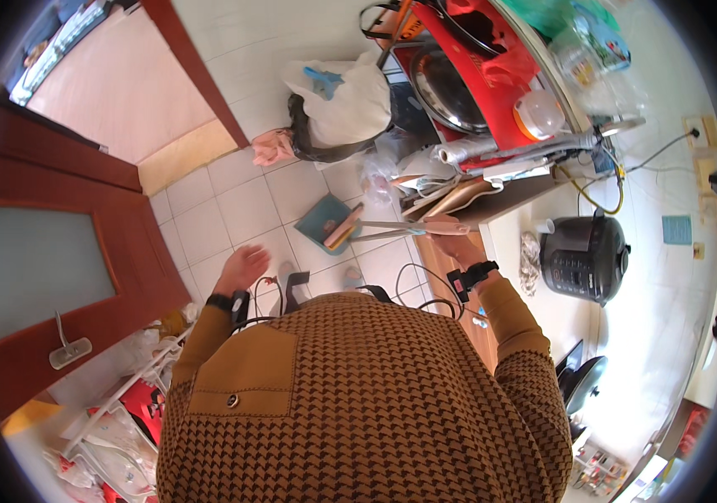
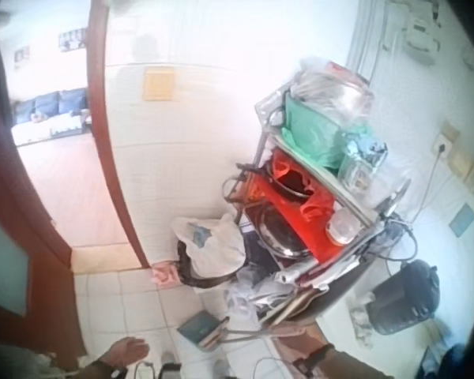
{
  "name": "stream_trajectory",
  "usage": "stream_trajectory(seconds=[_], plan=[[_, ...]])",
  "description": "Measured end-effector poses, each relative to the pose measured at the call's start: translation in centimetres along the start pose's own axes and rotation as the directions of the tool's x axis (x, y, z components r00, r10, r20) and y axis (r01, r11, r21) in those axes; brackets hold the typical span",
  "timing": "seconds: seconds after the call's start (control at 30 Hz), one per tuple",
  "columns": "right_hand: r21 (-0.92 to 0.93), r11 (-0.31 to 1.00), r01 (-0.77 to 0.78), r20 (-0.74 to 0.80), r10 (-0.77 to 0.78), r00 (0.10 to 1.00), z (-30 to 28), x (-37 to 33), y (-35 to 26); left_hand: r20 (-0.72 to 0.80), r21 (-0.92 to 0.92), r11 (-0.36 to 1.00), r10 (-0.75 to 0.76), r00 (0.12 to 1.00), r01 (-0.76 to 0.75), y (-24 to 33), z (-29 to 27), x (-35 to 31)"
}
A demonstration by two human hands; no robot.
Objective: The person wipes a wooden door with a cloth, then moves to a living room and wipes a table and a TV stand. They also wipe two white mugs and a water heater with the cloth and a spray bottle.
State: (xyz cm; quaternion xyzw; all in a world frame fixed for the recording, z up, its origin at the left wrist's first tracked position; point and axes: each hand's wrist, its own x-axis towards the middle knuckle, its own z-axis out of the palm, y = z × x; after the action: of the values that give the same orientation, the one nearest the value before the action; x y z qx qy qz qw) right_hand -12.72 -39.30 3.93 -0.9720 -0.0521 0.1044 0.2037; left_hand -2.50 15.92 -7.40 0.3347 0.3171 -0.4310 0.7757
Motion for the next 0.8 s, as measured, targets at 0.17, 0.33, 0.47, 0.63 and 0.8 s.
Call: stream_trajectory(seconds=[0.17,0.33,0.47,0.63,0.8], plan=[[0.088,0.996,-0.012,-0.194,0.029,0.981,-2.7,-3.7,2.0,-0.403,-0.192,0.979,-0.012,0.915,-0.072,-3.1,-9.3,-3.6],[-0.114,0.981,0.159,-0.353,-0.19,0.916,-5.1,-6.9,6.6,-0.371,-0.346,0.937,-0.085,0.925,-0.053,-5.5,-13.5,-4.7],[-0.124,0.985,0.117,-0.457,-0.161,0.875,-4.7,-9.5,9.0,-0.436,-0.097,0.995,-0.035,0.899,-0.009,-4.8,-11.2,-4.0],[-0.186,0.906,-0.381,-0.605,0.201,0.771,-3.3,-13.1,9.9,-0.453,0.063,0.998,0.019,0.891,0.011,-3.4,-7.1,-3.9],[-0.017,0.686,-0.728,-0.668,0.534,0.518,-3.0,-18.4,14.4,-0.406,0.117,0.993,0.058,0.912,-0.011,-2.8,-6.0,-3.2]])
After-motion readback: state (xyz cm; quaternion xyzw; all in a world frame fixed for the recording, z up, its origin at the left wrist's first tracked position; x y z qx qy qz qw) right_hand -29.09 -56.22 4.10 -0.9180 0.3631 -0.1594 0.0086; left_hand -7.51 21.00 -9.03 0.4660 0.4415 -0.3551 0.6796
